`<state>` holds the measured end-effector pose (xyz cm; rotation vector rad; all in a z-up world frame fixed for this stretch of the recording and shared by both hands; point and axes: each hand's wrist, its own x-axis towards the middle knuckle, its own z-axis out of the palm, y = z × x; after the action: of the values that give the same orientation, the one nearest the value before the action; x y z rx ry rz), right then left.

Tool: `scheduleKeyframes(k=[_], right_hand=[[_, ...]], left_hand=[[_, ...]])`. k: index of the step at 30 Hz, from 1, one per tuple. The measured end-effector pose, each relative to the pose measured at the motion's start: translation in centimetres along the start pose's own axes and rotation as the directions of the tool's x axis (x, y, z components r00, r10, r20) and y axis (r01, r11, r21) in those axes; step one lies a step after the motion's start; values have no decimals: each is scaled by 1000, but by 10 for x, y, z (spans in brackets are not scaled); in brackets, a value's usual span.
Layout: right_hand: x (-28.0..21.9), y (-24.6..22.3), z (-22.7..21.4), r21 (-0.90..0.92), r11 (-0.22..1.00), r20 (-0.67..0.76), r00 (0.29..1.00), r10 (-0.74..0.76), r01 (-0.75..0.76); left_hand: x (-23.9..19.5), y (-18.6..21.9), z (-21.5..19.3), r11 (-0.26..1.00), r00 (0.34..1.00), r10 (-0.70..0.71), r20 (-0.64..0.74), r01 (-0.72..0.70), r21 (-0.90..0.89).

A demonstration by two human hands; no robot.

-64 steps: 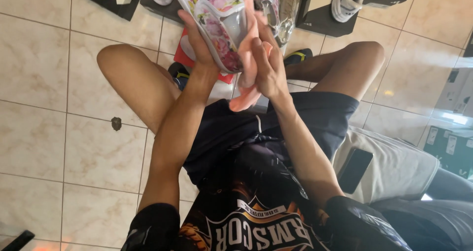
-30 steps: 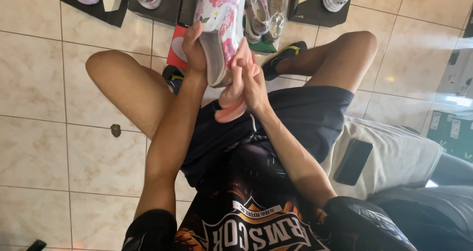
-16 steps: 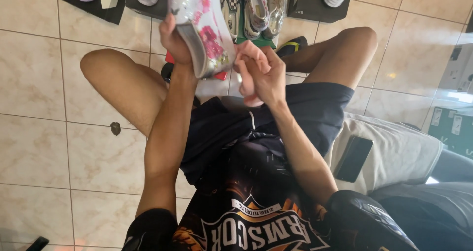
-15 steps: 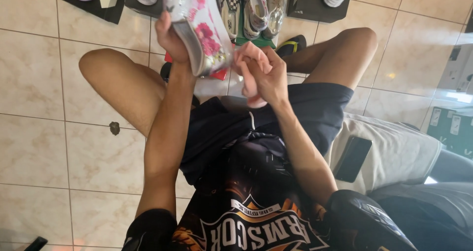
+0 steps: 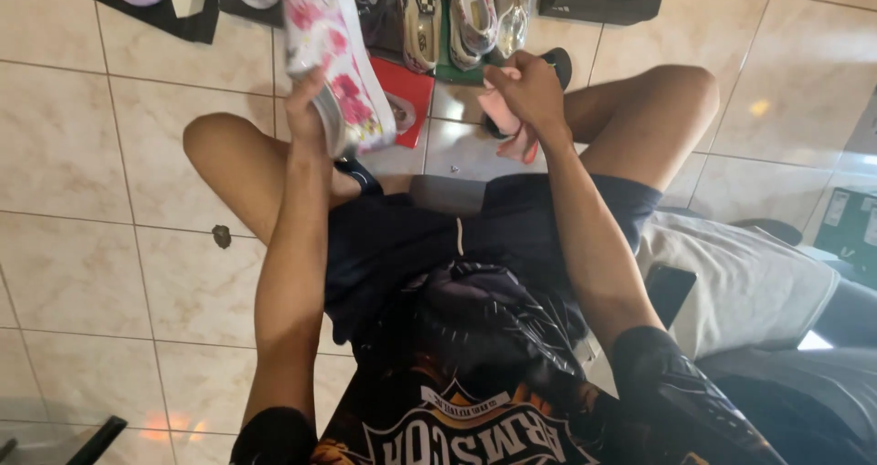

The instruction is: Cleaning various shoes using a cloth to wipe off dust or debris

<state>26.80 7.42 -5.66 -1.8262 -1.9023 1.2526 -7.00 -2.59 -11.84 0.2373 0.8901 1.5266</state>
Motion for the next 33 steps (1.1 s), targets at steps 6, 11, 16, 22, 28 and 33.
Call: scheduleKeyframes(k=[6, 11, 16, 22, 28, 33], right_hand=[[82, 41, 35, -292, 951, 1, 994, 110, -105], [128, 104, 93, -201, 966, -61, 986, 155, -164], [126, 100, 101, -154, 960, 66, 967, 245, -233], [114, 91, 101, -129, 982, 27, 989, 145, -140], [112, 78, 113, -197, 969, -52, 988, 144, -151], [115, 72, 124, -198, 965, -87, 983, 158, -173]], left_hand=[[26, -20, 54, 932, 945, -13, -328, 130, 338], [82, -62, 50, 761, 904, -8, -427, 283, 583], [118, -112, 50, 726, 914, 22, -405, 264, 635], [139, -152, 44, 670, 928, -17, -372, 287, 685], [154, -174, 31, 637, 886, 2, -464, 357, 684], [158, -170, 33, 630, 912, 7, -410, 314, 710]])
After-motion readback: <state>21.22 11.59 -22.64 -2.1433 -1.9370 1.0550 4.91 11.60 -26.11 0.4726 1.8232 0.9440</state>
